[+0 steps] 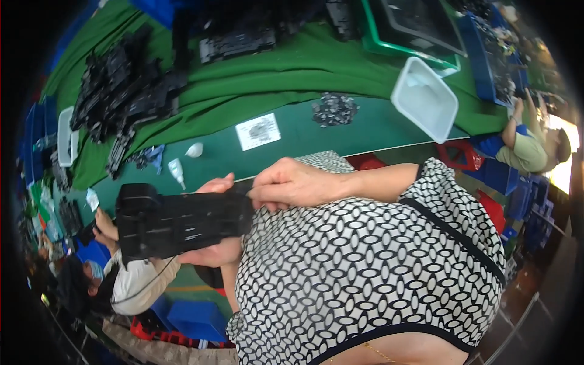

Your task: The user is assembling small black plastic components into a larger plastic housing at a factory workstation.

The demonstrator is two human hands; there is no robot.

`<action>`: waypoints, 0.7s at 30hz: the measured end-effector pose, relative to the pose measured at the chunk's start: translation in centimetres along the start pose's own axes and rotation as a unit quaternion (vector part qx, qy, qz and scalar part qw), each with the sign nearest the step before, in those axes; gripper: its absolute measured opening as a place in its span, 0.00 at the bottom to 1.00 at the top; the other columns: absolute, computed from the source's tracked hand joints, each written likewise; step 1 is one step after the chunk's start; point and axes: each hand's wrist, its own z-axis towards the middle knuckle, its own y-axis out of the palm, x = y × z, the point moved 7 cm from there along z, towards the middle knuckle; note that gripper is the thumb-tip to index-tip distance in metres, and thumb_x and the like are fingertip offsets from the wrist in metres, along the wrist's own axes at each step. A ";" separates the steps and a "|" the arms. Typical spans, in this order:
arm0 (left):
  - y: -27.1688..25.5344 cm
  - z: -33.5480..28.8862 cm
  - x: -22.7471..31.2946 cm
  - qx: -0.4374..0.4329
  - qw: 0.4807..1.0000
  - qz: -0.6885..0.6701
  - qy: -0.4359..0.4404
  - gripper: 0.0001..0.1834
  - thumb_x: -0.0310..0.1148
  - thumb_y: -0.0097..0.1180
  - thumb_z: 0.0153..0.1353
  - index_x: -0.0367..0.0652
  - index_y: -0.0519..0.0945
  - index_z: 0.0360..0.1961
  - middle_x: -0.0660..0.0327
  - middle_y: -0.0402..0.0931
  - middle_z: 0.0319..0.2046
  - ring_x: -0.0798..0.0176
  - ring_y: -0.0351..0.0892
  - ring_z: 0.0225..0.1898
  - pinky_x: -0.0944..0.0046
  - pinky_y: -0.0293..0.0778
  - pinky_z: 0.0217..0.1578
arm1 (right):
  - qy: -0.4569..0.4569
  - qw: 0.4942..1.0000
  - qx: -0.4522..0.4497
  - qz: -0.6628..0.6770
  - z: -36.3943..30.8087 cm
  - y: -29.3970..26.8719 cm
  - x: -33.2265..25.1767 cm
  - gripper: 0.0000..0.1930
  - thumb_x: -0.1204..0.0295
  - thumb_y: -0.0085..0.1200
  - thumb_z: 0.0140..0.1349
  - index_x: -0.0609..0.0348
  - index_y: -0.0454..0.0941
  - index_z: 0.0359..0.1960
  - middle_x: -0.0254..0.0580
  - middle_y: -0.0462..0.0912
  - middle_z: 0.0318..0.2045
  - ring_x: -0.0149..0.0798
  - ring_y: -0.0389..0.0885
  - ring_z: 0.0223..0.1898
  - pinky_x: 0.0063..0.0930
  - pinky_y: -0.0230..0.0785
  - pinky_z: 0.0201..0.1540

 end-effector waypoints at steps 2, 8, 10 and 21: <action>-1.6 -0.1 -0.7 0.065 0.996 -0.013 -0.058 0.52 0.76 0.18 0.52 0.40 0.57 0.62 0.44 0.71 0.44 0.46 0.71 0.45 0.40 0.65 0.51 | 0.014 0.999 -0.019 -0.029 -0.5 -0.6 -0.3 0.15 0.63 0.49 0.63 0.63 0.78 0.28 0.30 0.75 0.19 0.21 0.70 0.21 0.15 0.63 0.24; -3.2 0.6 -1.2 0.045 0.988 -0.105 -0.106 0.45 0.69 0.25 0.58 0.40 0.55 0.63 0.45 0.67 0.49 0.47 0.68 0.50 0.40 0.57 0.56 | -0.057 0.956 0.248 -0.150 -3.7 -14.9 2.4 0.09 0.69 0.53 0.59 0.62 0.79 0.33 0.33 0.79 0.27 0.24 0.75 0.28 0.20 0.70 0.31; -4.2 0.4 -2.0 0.083 0.980 -0.113 -0.139 0.46 0.69 0.25 0.58 0.37 0.58 0.60 0.46 0.67 0.49 0.47 0.68 0.49 0.42 0.58 0.57 | -0.023 0.852 0.403 -0.334 -5.5 -21.5 3.8 0.09 0.72 0.55 0.55 0.65 0.78 0.34 0.40 0.79 0.27 0.31 0.77 0.29 0.26 0.71 0.35; -3.4 0.1 -3.3 0.097 0.971 -0.130 -0.178 0.45 0.67 0.25 0.59 0.33 0.63 0.56 0.46 0.68 0.48 0.49 0.68 0.50 0.45 0.59 0.58 | 0.000 0.773 0.430 -0.467 -2.2 -26.2 8.5 0.09 0.74 0.53 0.52 0.58 0.77 0.36 0.46 0.77 0.34 0.47 0.77 0.37 0.37 0.69 0.42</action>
